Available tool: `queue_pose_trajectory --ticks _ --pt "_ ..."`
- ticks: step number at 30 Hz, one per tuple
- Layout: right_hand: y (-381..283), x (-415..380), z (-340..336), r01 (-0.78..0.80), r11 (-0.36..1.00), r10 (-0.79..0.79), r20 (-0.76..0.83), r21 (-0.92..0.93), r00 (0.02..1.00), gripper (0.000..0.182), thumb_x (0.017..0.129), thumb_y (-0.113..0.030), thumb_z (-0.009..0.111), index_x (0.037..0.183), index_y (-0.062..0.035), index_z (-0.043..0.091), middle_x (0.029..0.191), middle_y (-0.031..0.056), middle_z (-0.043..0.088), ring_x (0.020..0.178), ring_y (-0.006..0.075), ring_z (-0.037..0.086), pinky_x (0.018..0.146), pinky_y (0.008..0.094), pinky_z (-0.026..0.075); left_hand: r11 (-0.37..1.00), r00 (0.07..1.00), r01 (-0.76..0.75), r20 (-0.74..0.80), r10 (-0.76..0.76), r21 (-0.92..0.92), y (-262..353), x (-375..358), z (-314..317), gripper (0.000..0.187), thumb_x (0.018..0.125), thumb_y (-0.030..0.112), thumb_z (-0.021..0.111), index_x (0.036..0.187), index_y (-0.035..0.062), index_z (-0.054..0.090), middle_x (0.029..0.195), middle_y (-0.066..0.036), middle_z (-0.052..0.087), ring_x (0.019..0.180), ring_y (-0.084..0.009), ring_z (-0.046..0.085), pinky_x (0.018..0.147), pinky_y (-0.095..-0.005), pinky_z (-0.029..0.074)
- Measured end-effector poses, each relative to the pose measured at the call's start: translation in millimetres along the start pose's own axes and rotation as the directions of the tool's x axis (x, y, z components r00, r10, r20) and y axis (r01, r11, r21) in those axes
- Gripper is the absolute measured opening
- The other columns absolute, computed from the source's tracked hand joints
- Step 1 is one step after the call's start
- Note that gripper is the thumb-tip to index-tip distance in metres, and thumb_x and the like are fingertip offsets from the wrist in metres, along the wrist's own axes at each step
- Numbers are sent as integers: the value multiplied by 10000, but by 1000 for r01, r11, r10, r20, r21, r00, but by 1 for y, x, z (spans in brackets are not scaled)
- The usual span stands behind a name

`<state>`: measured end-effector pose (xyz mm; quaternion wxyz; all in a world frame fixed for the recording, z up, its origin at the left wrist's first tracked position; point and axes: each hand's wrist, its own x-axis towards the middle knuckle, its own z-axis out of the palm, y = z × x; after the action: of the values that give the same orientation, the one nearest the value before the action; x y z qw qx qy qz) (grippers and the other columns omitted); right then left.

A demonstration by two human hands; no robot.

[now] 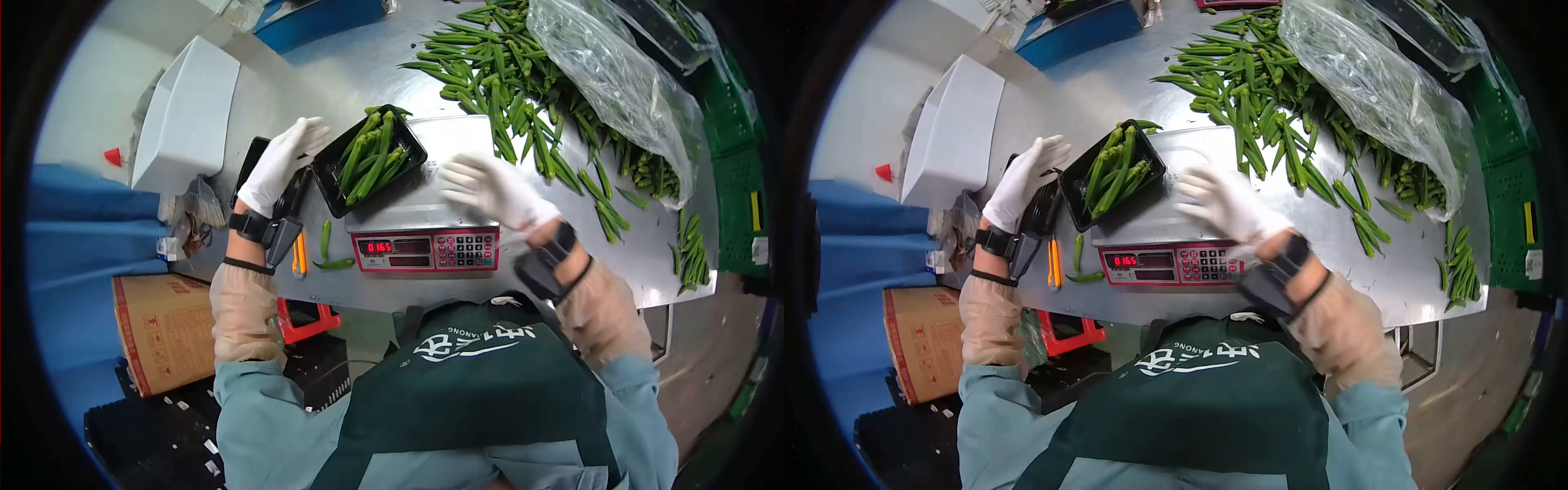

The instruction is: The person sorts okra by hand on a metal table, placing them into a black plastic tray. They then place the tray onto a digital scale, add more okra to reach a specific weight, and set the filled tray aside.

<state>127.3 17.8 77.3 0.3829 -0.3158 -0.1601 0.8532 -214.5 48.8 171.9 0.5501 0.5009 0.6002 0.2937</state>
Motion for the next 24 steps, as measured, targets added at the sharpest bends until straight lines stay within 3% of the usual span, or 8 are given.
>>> queue_pose_trajectory --ticks 1,4,6,8,11,18,22,24 --pt "-2 -13 -44 54 997 -60 92 62 994 495 1023 -249 437 1377 88 363 1434 230 423 1334 330 438 1082 482 422 1000 999 -11 -53 11 -3 -8 -7 -12 635 1016 512 397 1416 20 442 1417 -150 511 1339 -244 445 1086 -391 330" --pt "-2 -71 -121 146 980 -111 -235 133 966 459 996 -196 460 1357 81 402 1398 214 481 1308 314 473 1106 440 389 996 979 -30 -202 12 -83 -45 -27 -47 594 996 496 452 1368 35 498 1328 -138 589 1254 -232 527 1030 -376 388" --pt "10 -110 -175 180 967 -86 -434 181 897 446 980 -197 478 1366 24 443 1417 141 491 1312 254 473 1058 379 415 988 959 -26 -282 -18 -152 -66 -45 -59 589 998 487 455 1360 25 502 1323 -140 591 1240 -239 539 1019 -374 395" --pt "33 -146 -231 187 969 -73 -533 163 843 451 981 -222 481 1389 -32 451 1427 81 495 1290 193 484 1026 325 419 977 932 -12 -357 -65 -211 -83 -60 -60 561 1001 446 467 1350 7 502 1300 -149 601 1199 -239 567 995 -369 416" --pt "70 -183 -270 182 976 -51 -698 115 714 438 996 -274 443 1360 -35 484 1375 78 548 1245 200 530 958 317 462 961 918 24 -375 -130 -274 -108 -75 -54 536 999 409 484 1345 0 503 1265 -160 615 1149 -229 597 951 -348 451" --pt "86 -182 -269 31 967 -214 -745 -251 632 399 1008 -266 414 1292 -23 553 1265 121 628 1082 205 642 854 291 514 981 965 101 -225 -137 -166 -119 -56 -19 474 999 392 501 1277 12 552 1111 -127 672 990 -191 643 874 -307 492" --pt "89 -172 -257 5 927 -319 -780 -375 538 340 997 -230 457 1199 -4 612 1087 138 699 875 194 700 689 262 553 970 970 195 -120 -214 -148 -143 -27 -6 366 946 343 622 1152 39 613 889 -11 660 737 -79 601 673 -226 482" --pt "90 -172 -254 29 920 -350 -786 -391 510 308 989 -205 479 1167 -2 626 1038 133 709 824 189 703 658 259 555 975 956 221 -197 -218 -9 -135 -27 12 343 933 335 651 1117 45 637 847 15 632 663 -49 542 607 -210 455"
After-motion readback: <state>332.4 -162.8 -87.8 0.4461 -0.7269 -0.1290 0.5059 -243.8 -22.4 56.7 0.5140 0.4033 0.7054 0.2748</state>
